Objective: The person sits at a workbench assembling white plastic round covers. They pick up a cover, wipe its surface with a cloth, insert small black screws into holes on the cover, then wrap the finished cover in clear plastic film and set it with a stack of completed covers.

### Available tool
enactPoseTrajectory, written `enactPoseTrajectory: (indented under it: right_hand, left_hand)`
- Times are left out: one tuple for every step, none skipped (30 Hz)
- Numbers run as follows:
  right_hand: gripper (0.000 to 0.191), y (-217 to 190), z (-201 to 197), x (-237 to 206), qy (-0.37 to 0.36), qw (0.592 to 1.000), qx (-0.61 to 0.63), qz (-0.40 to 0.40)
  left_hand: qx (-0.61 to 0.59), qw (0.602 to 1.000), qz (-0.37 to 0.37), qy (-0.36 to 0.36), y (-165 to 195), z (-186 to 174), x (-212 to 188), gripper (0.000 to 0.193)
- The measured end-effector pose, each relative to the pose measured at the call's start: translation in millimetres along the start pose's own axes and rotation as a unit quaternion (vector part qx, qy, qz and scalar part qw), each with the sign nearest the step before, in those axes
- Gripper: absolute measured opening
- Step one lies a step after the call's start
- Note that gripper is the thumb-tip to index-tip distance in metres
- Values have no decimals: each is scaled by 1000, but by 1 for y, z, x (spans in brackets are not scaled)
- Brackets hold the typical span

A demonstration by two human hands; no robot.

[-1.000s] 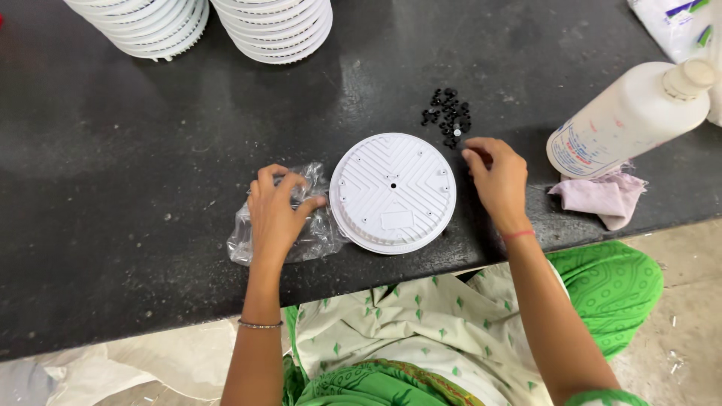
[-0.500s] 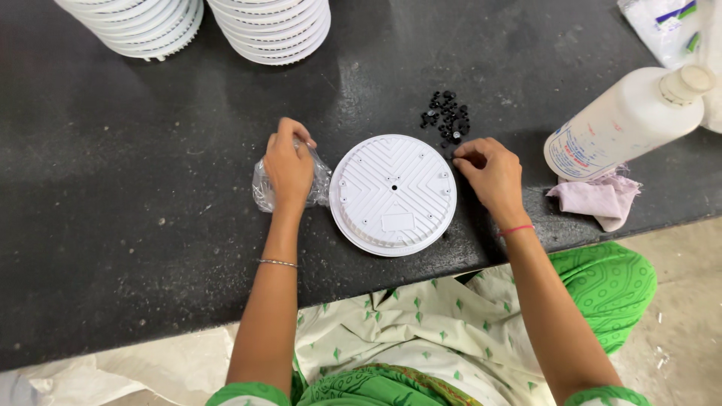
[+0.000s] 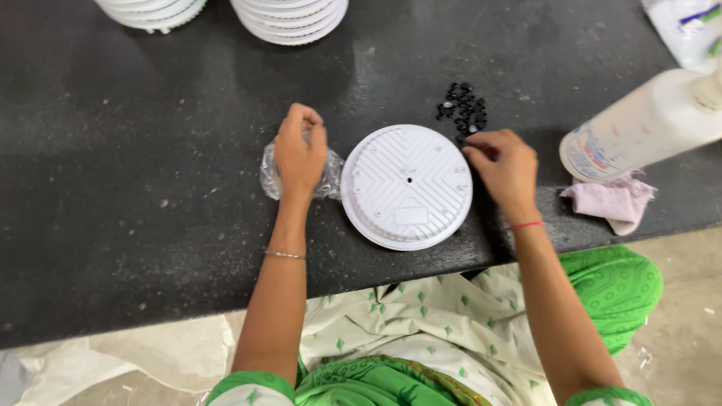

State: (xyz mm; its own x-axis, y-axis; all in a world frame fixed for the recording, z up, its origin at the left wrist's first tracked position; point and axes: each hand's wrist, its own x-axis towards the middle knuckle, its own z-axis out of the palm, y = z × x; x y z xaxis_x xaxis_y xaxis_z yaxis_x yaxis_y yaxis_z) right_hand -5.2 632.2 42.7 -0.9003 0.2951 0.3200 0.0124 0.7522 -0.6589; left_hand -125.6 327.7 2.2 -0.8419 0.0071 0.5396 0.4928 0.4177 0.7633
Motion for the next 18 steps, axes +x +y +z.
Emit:
enactPoseTrajectory:
  right_hand:
    - [19, -6, 0, 2, 8, 999, 38, -1]
    - [19, -13, 1, 3, 8, 998, 66, -3]
    - [19, -21, -3, 1, 8, 996, 94, -4]
    - [19, -29, -8, -2, 9, 993, 120, -2]
    - [20, -39, -10, -5, -30, 992, 118, -24]
    - [22, -49, -10, -9, -68, 990, 115, -46]
    - [23, -60, -9, -12, -104, 986, 112, -68]
    - [22, -71, -7, -15, -125, 984, 93, -84]
    - [22, -80, -5, -17, -144, 982, 75, -101]
    - [21, -88, -3, -18, -164, 978, 57, -118]
    - [21, -95, -2, -17, -167, 978, 45, -114]
    - [21, -100, -1, -16, -170, 979, 32, -110]
    - [21, -104, 0, -16, -173, 979, 19, -107]
    - [21, -106, 1, -15, -176, 979, 9, -105]
    - [21, -108, 1, -15, -179, 978, -1, -103]
    - [21, -108, 1, -15, -181, 978, -12, -100]
    - [21, -108, 0, -15, -180, 978, -13, -103]
    - [21, -108, 0, -16, -180, 978, -13, -107]
  left_hand:
    - [-16, 1000, 10, 8, 0, -1, 0, 6]
    - [-4, 1000, -18, 6, 0, -1, 1, 11]
    - [7, 999, -47, 2, 1, 0, 1, 17]
    - [16, 997, -77, -4, 2, 0, 1, 23]
    - [24, 995, -92, -15, 2, -1, 2, 25]
    - [32, 994, -106, -26, 3, -2, 3, 27]
    - [38, 991, -119, -38, 4, -3, 3, 29]
    - [31, 992, -112, -39, 5, -4, 3, 29]
    - [24, 993, -104, -41, 5, -5, 3, 28]
    - [18, 994, -96, -41, 6, -7, 4, 28]
    - [14, 994, -100, -44, 7, -8, 3, 27]
    - [10, 993, -105, -46, 7, -9, 3, 27]
    - [5, 993, -110, -48, 7, -10, 3, 26]
    - [12, 993, -109, -49, 7, -11, 3, 26]
    - [17, 993, -109, -51, 7, -11, 3, 26]
    - [22, 993, -108, -53, 7, -11, 3, 25]
    - [17, 993, -108, -54, 7, -11, 3, 25]
    - [12, 993, -109, -54, 6, -10, 2, 24]
